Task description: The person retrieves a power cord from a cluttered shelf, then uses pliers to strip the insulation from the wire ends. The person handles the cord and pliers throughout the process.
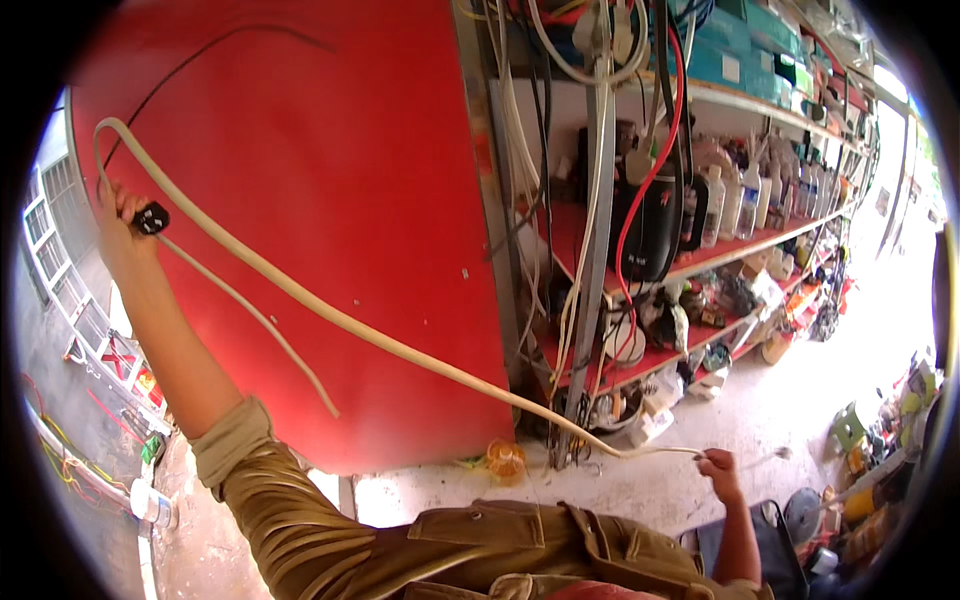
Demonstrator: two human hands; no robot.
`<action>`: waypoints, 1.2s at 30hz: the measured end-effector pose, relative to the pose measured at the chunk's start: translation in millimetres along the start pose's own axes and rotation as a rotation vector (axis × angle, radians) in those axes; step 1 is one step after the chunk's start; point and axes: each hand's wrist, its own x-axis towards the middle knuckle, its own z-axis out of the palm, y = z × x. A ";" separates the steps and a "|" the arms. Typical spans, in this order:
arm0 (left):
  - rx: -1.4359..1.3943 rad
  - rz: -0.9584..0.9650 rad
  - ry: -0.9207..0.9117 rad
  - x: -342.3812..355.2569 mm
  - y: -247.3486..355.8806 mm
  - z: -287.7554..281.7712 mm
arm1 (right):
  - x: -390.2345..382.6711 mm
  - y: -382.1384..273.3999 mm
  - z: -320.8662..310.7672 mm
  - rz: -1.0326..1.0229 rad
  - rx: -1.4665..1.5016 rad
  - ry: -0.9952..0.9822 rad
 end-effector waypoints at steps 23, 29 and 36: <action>-0.279 -0.070 -0.492 -118.1 -102.3 300.7 | 146.2 -714.9 -19.2 -1.464 0.044 0.754; -0.293 -0.269 -0.587 -99.6 -140.4 323.8 | 165.5 -738.5 16.6 -1.499 -0.204 0.977; -0.191 -0.381 -0.692 -129.7 -192.1 258.8 | 196.6 -690.7 -6.7 -1.122 -0.264 0.792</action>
